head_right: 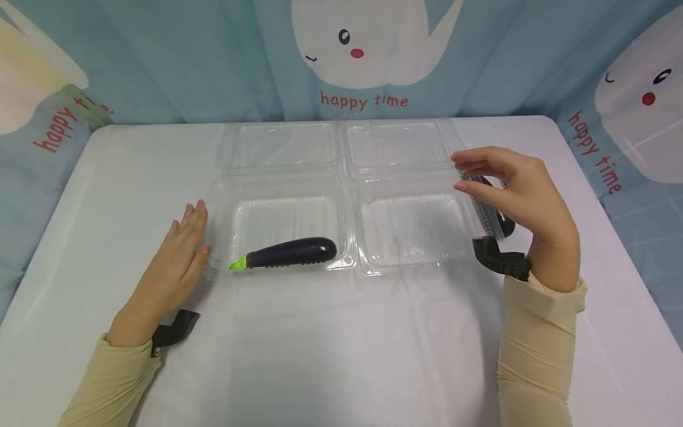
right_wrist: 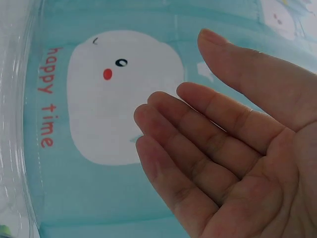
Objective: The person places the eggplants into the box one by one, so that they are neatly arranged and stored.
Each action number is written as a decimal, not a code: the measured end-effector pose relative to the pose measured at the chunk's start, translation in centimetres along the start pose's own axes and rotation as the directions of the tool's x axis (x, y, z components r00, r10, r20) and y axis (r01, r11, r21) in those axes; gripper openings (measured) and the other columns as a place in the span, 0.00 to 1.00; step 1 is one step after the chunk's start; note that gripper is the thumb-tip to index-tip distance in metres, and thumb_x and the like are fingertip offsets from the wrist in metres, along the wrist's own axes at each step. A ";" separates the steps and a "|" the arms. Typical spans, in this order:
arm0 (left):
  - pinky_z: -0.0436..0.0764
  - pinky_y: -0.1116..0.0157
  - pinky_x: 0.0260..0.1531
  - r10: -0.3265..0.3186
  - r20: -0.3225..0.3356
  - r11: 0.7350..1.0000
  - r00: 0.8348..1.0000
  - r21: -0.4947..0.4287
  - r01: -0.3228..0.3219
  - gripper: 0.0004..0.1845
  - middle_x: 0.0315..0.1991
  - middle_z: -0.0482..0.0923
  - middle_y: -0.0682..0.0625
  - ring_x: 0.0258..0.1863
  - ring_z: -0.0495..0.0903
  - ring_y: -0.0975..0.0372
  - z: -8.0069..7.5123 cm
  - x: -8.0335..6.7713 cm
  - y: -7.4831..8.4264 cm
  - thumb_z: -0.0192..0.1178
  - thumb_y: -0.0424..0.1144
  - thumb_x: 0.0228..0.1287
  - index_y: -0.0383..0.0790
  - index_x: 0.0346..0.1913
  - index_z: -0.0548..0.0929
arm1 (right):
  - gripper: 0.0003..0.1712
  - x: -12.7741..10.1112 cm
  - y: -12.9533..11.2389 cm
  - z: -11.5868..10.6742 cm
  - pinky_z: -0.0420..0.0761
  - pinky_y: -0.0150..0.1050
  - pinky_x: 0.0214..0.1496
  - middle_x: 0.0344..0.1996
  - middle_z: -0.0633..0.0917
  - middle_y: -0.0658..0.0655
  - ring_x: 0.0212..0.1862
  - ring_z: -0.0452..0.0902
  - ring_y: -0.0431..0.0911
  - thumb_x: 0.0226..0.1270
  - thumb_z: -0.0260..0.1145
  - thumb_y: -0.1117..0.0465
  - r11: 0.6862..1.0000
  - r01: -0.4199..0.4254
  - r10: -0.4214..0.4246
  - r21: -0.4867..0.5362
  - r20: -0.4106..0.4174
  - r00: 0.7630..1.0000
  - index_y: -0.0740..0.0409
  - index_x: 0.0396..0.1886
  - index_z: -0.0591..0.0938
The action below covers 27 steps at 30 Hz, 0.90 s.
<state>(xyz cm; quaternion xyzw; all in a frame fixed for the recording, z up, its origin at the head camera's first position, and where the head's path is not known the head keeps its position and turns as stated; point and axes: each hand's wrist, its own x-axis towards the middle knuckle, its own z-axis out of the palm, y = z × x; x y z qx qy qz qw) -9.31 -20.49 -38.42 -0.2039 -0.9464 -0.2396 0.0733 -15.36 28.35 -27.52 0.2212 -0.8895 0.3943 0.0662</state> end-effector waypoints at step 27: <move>0.44 0.47 0.69 0.010 -0.014 1.000 1.000 -0.025 -0.010 0.31 0.72 0.48 0.36 0.72 0.45 0.48 -0.1 0.1 0.3 0.44 0.35 0.72 0.27 0.72 0.49 | 0.21 -1.2 3.4 -2.9 0.76 0.22 0.43 0.43 0.85 0.51 0.42 0.81 0.37 0.54 0.63 0.82 0.941 -0.130 0.193 0.313 -0.179 0.965 0.72 0.50 0.80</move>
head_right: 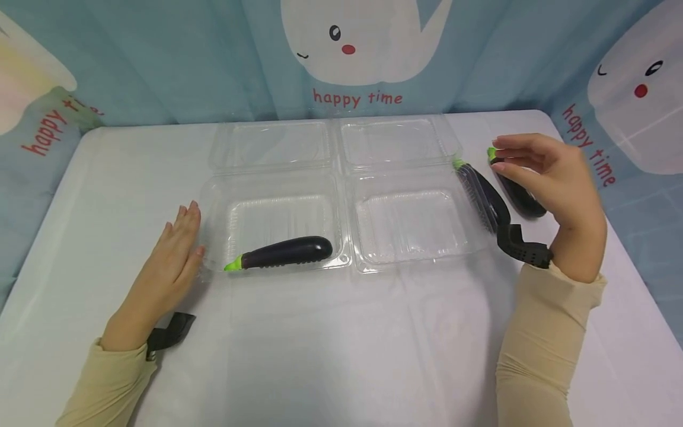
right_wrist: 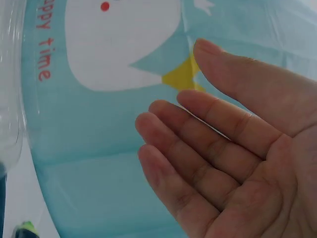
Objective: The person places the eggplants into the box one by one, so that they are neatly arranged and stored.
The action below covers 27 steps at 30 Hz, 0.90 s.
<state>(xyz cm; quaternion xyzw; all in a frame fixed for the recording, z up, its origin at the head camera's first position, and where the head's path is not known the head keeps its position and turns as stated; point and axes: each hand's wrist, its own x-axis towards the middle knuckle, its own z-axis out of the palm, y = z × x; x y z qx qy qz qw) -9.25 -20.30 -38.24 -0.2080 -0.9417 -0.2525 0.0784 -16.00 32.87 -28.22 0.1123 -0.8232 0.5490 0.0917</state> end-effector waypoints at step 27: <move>0.43 0.48 0.69 0.004 -0.001 1.000 1.000 0.006 -0.004 0.31 0.73 0.46 0.36 0.72 0.44 0.48 0.1 -0.2 -0.1 0.43 0.35 0.71 0.27 0.72 0.48 | 0.19 -0.3 2.4 -2.3 0.69 0.16 0.38 0.36 0.81 0.32 0.36 0.76 0.26 0.60 0.67 0.67 0.938 -0.184 0.146 -0.293 -0.149 0.978 0.58 0.53 0.82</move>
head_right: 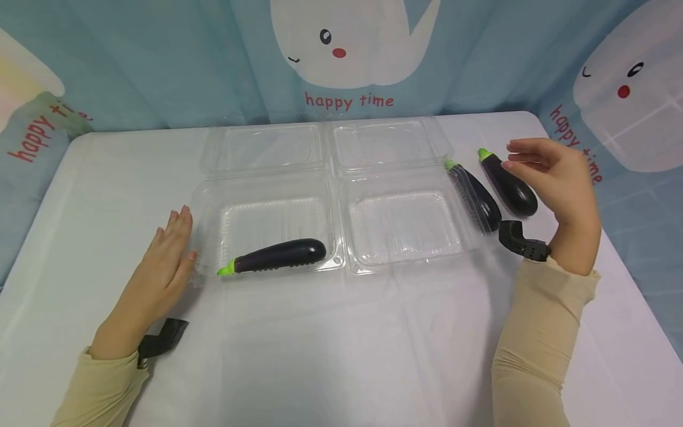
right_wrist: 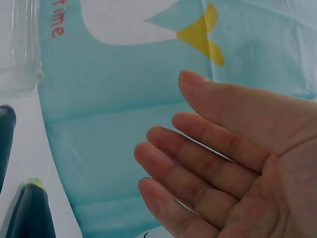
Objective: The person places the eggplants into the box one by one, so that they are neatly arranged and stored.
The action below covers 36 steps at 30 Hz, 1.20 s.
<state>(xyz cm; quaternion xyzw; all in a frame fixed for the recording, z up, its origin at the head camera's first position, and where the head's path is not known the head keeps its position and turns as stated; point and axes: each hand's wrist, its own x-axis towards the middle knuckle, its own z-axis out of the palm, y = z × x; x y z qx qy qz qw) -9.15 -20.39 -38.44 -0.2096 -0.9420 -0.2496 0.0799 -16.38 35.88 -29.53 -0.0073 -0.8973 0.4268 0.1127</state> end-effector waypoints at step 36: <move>0.44 0.47 0.68 0.016 -0.015 1.000 1.000 -0.002 -0.016 0.31 0.72 0.47 0.36 0.73 0.44 0.50 0.2 -0.1 -0.3 0.44 0.36 0.72 0.26 0.71 0.49 | 0.32 -0.1 3.9 -1.4 0.69 0.45 0.53 0.32 0.70 0.22 0.35 0.62 0.21 0.65 0.62 0.46 0.917 -0.215 0.227 -0.335 -0.005 0.974 0.64 0.61 0.74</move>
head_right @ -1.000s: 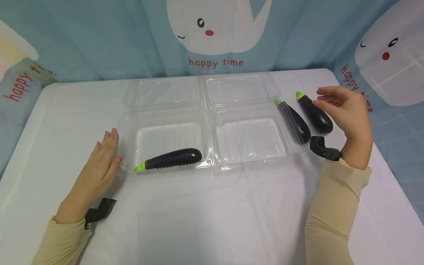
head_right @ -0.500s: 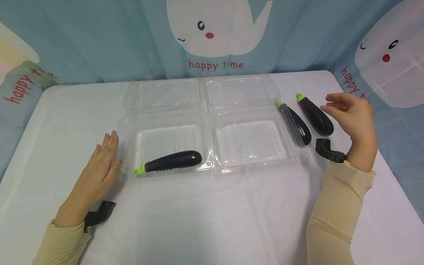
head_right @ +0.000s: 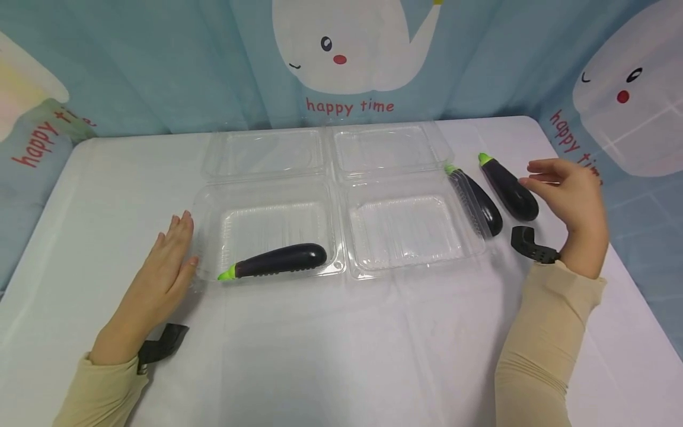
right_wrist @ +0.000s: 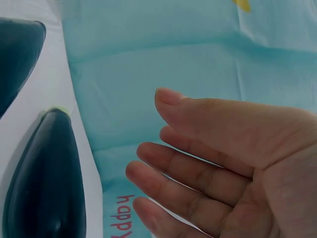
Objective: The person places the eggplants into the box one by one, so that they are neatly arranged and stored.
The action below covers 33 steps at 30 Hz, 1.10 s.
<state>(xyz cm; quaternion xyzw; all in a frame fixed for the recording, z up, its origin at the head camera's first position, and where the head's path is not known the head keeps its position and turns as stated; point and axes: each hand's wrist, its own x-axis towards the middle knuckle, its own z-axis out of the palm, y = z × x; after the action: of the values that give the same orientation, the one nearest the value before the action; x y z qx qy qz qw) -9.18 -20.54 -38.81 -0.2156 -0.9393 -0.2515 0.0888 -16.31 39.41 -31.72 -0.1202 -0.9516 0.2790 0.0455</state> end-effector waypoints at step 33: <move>0.42 0.52 0.70 0.020 0.026 0.999 0.999 -0.030 -0.019 0.32 0.72 0.47 0.35 0.73 0.42 0.53 -0.3 0.3 0.1 0.45 0.35 0.72 0.30 0.73 0.46 | 0.32 0.3 2.5 1.0 0.61 0.50 0.66 0.37 0.73 0.24 0.57 0.68 0.38 0.65 0.62 0.47 0.992 -0.085 0.085 0.097 0.001 0.996 0.61 0.63 0.73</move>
<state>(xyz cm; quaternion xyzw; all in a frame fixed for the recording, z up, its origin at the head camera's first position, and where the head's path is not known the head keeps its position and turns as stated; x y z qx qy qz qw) -9.36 -20.49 -38.37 -0.2293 -0.9344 -0.2618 0.0754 -16.20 41.01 -33.90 -0.1587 -0.9310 0.3262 0.0408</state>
